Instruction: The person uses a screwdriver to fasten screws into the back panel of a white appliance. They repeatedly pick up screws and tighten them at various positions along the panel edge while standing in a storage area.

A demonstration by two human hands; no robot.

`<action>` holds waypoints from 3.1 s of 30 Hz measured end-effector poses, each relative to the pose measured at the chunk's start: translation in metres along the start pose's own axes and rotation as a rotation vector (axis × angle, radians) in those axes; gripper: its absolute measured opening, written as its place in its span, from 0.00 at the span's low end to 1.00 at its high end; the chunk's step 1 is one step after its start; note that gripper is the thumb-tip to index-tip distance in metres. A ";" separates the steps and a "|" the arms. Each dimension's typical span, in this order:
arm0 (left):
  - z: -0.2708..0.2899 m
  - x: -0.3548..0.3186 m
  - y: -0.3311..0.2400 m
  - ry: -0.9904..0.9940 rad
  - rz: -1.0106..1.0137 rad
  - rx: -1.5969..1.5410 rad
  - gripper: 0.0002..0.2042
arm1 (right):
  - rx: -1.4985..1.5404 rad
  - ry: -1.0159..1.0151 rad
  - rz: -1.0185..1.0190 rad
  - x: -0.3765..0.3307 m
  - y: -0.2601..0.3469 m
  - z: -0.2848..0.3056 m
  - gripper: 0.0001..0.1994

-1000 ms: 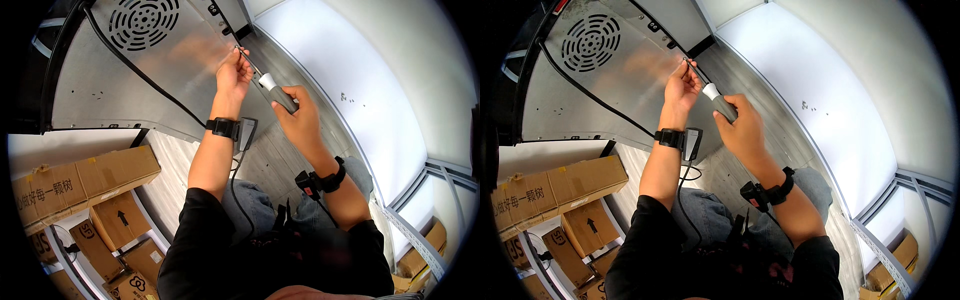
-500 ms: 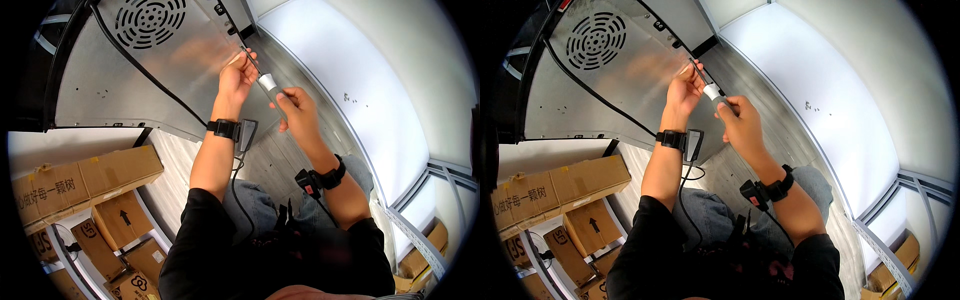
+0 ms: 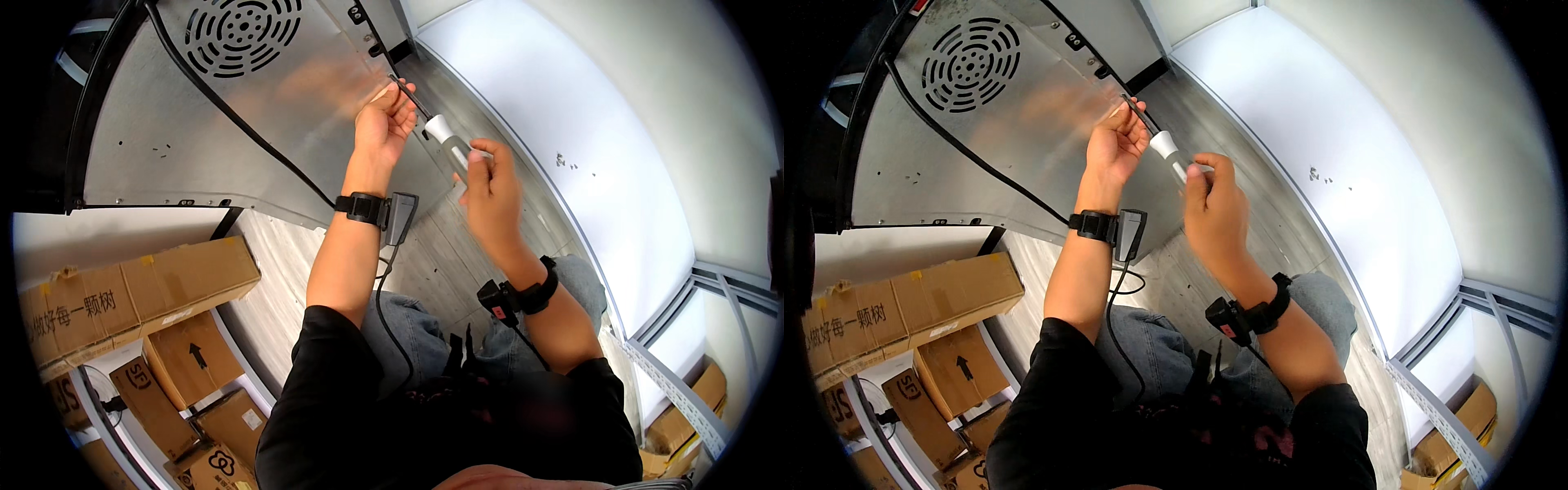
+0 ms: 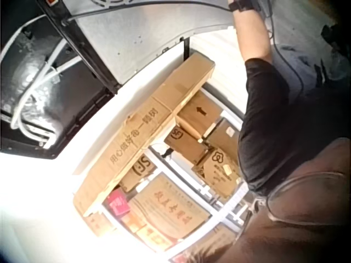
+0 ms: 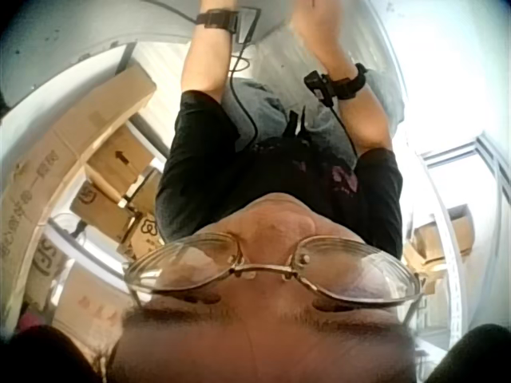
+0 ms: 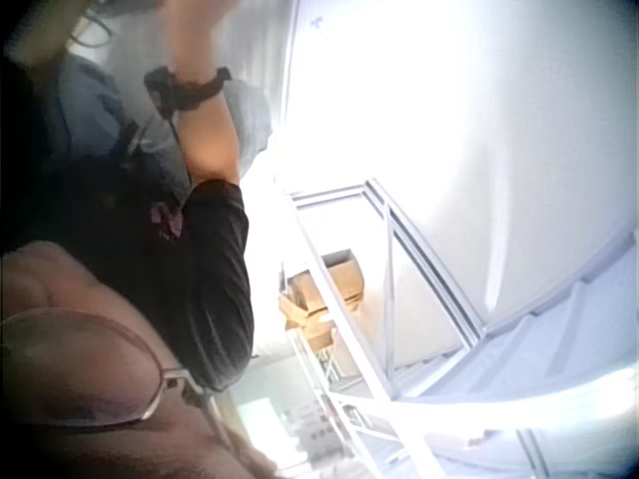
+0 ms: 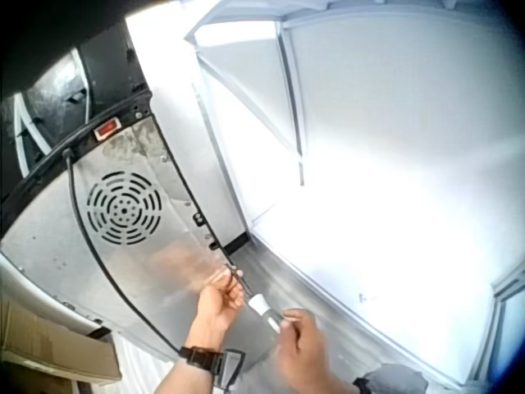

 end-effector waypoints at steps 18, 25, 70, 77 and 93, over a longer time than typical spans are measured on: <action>-0.004 -0.003 -0.001 -0.029 -0.019 0.042 0.06 | 0.001 -0.048 0.058 0.005 0.004 0.006 0.12; 0.004 0.005 -0.003 -0.019 -0.021 0.046 0.07 | -0.245 -0.099 0.448 0.005 0.012 0.009 0.13; 0.013 -0.013 0.010 -0.032 -0.105 0.383 0.09 | 0.502 0.093 -0.147 0.028 0.019 0.076 0.14; -0.018 -0.027 0.057 0.142 -0.031 0.647 0.09 | 0.289 0.132 0.123 0.052 0.055 0.162 0.16; -0.060 0.060 0.299 0.359 -0.204 1.287 0.09 | 0.399 -0.087 -0.227 0.011 -0.169 0.272 0.17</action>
Point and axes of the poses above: each hand's wrist, its own x-axis towards the middle knuckle, its own z-axis out of the back of the hand, y = z × x, the point moved 4 cm from there along x, towards the middle knuckle, and after that the axes turned 3 degrees about -x, right-handed, at the moved point
